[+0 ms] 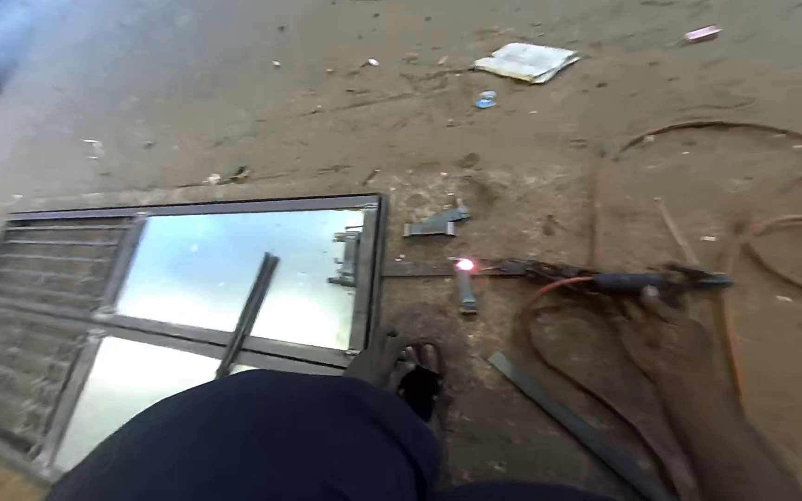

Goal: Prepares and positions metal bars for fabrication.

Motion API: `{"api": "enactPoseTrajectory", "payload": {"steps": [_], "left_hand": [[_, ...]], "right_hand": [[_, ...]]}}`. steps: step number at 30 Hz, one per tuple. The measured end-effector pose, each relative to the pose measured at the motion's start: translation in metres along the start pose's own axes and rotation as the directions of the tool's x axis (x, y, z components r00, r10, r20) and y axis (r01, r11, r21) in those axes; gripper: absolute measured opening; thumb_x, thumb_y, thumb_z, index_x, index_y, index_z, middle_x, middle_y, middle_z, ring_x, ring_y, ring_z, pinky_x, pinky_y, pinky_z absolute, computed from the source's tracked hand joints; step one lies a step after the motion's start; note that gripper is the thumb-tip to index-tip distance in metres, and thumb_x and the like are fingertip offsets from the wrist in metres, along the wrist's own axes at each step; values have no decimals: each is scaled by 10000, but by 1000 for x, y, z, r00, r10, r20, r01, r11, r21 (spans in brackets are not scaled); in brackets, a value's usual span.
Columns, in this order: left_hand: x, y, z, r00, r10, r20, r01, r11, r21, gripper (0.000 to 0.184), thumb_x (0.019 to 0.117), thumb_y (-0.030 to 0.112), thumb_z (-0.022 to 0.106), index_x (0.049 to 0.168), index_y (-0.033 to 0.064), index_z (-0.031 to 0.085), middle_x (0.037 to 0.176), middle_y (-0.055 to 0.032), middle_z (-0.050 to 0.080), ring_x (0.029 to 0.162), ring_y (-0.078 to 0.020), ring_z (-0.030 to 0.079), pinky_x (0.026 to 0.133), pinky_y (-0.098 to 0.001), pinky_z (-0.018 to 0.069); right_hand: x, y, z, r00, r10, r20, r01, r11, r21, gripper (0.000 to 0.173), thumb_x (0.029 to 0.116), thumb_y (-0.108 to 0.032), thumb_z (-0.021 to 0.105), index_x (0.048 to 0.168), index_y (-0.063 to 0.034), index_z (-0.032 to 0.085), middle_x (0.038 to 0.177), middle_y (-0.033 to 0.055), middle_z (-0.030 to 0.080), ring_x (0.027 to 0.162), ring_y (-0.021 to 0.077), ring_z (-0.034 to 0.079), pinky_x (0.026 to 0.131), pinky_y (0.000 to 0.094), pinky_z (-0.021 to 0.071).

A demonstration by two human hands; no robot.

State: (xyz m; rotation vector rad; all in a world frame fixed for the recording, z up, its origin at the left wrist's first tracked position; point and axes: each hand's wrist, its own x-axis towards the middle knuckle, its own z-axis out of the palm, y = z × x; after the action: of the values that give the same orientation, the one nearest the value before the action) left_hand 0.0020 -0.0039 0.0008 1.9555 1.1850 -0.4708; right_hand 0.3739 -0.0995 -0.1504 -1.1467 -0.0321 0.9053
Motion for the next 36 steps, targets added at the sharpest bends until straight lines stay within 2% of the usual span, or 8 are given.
{"api": "enactPoseTrajectory", "payload": {"steps": [2, 5, 7, 12, 21, 23, 29, 36], "left_hand": [[7, -70, -19, 930, -1, -368, 24, 998, 58, 390, 1048, 212, 574, 1434, 153, 590, 1522, -114, 501, 1161, -271, 664, 955, -461, 569], [42, -168, -56, 646, 182, -741, 25, 966, 258, 345, 1042, 292, 579, 1353, 151, 624, 1392, -140, 590, 1080, -303, 689, 848, -530, 607], [54, -221, -94, 619, 117, -777, 111, 966, 234, 464, 1048, 380, 530, 1405, 86, 573, 1438, -260, 522, 1331, -457, 503, 1076, -650, 438], [57, -313, -113, 626, -409, -663, 454, 884, -117, 757, 956, 577, 632, 1437, 3, 523, 1399, -399, 480, 1304, -623, 425, 1000, -803, 353], [50, -337, -117, 612, -444, -655, 507, 856, -107, 589, 926, 281, 759, 1412, 31, 541, 1406, -394, 458, 1299, -632, 407, 963, -799, 380], [50, -347, -120, 622, -455, -637, 522, 848, -96, 567, 930, 231, 746, 1417, 40, 528, 1329, -383, 534, 1217, -607, 511, 936, -773, 432], [58, -351, -125, 645, -527, -554, 659, 751, 53, 498, 960, 312, 678, 1357, 32, 569, 1243, -308, 634, 1188, -519, 590, 940, -754, 440], [30, -313, -103, 686, -284, -670, 458, 884, 94, 569, 923, 216, 703, 1423, 26, 509, 1387, -345, 502, 1107, -528, 618, 860, -693, 527]], "right_hand": [[7, 4, 0, 1000, 7, 22, -8, 1000, 22, 437, 1070, -236, 488, 1491, -269, 378, 1344, 11, 596, 1195, 204, 626, 999, 446, 544], [-1, 4, -1, 998, -16, -64, 21, 997, 70, 454, 1053, -253, 546, 1481, -238, 396, 1321, 58, 618, 1169, 242, 645, 973, 470, 562], [4, 4, -4, 996, -18, -86, 26, 996, 90, 564, 1029, -268, 598, 1534, -261, 348, 1373, 92, 595, 1192, 279, 636, 969, 498, 563], [10, 5, -6, 983, 5, -182, 9, 997, 74, 717, 987, -314, 665, 1588, -238, 281, 1414, 143, 571, 1172, 318, 655, 936, 509, 583], [2, 5, 9, 951, 30, -309, -20, 999, 35, 665, 1012, -296, 621, 1566, -177, 272, 1233, 157, 626, 951, 274, 701, 778, 434, 609], [4, 5, 7, 947, 32, -321, -23, 999, 32, 662, 1011, -300, 626, 1563, -172, 285, 1223, 160, 631, 923, 269, 704, 756, 428, 611], [5, -1, 4, 935, 51, -352, -37, 998, 46, 646, 1007, -304, 632, 1545, -165, 304, 1204, 151, 621, 914, 258, 695, 756, 420, 604], [8, -2, 5, 925, 46, -376, -31, 998, 47, 629, 1005, -295, 634, 1537, -168, 323, 1129, 142, 652, 849, 240, 701, 720, 407, 606]]}}
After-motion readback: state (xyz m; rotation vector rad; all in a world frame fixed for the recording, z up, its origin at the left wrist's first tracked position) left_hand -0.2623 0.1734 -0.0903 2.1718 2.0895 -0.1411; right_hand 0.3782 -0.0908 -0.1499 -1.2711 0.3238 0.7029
